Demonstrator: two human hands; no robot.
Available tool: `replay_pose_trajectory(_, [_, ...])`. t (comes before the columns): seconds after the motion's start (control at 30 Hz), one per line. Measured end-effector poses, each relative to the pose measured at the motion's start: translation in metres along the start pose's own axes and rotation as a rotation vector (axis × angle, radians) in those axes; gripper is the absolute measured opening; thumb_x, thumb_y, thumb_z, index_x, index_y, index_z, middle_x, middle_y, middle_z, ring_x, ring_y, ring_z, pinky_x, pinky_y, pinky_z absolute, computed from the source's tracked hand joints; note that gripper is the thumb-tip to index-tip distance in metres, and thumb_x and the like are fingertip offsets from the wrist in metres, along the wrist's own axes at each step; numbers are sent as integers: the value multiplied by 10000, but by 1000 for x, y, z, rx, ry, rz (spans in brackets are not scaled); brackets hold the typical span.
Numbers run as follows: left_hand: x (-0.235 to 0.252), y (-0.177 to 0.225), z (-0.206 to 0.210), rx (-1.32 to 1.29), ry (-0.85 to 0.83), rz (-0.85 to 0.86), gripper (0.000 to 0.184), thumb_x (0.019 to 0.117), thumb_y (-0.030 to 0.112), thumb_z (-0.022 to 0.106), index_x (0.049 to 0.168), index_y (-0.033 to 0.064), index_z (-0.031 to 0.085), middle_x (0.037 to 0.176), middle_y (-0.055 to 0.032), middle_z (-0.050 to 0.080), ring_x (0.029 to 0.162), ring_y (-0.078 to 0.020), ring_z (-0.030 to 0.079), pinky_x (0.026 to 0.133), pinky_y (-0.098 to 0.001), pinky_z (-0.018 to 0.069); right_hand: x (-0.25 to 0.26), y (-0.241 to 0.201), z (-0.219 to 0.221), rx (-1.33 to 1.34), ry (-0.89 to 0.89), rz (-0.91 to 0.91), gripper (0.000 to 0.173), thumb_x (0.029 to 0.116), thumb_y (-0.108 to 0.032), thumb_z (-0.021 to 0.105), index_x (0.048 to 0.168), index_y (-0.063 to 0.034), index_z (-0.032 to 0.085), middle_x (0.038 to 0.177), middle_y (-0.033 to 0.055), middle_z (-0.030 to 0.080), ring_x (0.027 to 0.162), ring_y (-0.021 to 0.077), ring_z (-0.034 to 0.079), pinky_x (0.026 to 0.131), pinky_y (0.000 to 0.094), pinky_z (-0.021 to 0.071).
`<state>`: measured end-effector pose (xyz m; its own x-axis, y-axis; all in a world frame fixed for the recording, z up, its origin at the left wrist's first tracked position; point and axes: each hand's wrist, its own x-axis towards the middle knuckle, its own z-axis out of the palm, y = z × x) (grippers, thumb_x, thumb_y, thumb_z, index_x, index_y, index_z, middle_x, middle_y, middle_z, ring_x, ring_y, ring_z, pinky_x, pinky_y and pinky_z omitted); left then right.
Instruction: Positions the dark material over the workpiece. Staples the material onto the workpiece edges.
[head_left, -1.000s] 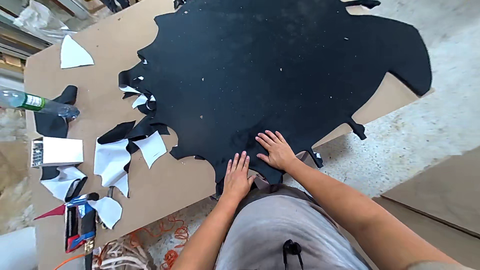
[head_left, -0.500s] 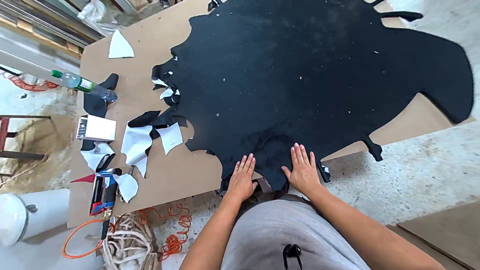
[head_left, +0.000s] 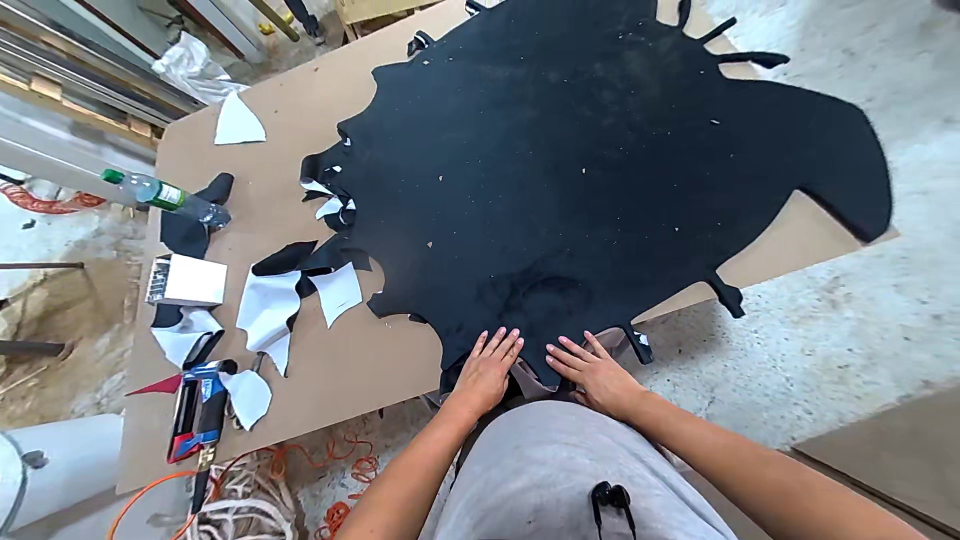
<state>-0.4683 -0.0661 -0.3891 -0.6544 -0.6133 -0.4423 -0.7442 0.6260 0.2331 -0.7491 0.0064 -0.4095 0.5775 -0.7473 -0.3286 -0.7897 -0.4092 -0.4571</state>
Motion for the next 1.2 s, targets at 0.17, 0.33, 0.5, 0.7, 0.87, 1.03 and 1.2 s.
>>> replay_pose_trajectory(0.17, [1,-4,3,10,27,63,627,1002,156,539,1607,207,385,1712,55,248,1598,-204,137,1275,-582,142,2,5,15,-66,128,-44,643,1002,-142,540,1610,-260,367,1694,-68,294,1589,195,184,1251,661,107])
replay_pose_trajectory(0.33, [-19,-13,12,-58,199,-136,611,970,171,554,1572,188,452,1689,7,313,1574,-169,229,1277,-515,217,3,2,24,-83,289,-24,619,973,-110,587,1561,-256,456,1651,-72,384,1560,188,278,1246,639,192])
replay_pose_trajectory(0.5, [-68,-34,28,-150,250,-436,701,935,202,647,1594,164,409,1687,-12,317,1567,-194,257,1267,-505,243,-11,0,20,-69,416,112,636,897,-177,691,1513,-188,533,1611,-19,455,1522,199,365,1230,623,266])
replay_pose_trajectory(0.7, [-102,-40,38,-405,365,-713,563,1012,389,604,1516,147,528,1585,-49,483,1460,-205,458,1208,-452,380,-39,5,14,115,466,345,417,964,-251,620,1359,-122,661,1391,88,646,1310,267,602,1114,519,472])
replay_pose_trajectory(0.87, [-99,-38,27,-783,522,-758,574,1026,548,536,1385,113,646,1339,-105,659,1259,-239,618,1107,-488,486,-8,-25,1,1117,83,707,472,1017,-445,618,1297,-65,627,1089,74,763,984,197,754,891,409,630])
replay_pose_trajectory(1.03, [-79,-39,3,-765,373,-853,573,977,383,699,1452,91,567,1387,-159,612,1228,-315,631,1059,-540,513,21,-46,7,1537,127,726,296,1054,-271,602,1111,18,565,803,108,718,681,190,721,660,338,626])
replay_pose_trajectory(1.2, [-70,-42,-22,-522,356,-845,524,966,340,693,1422,103,591,1318,-121,680,1199,-295,670,1022,-546,539,8,-54,-13,1598,178,600,242,1053,-231,598,1094,7,587,738,106,690,607,174,674,607,313,596])
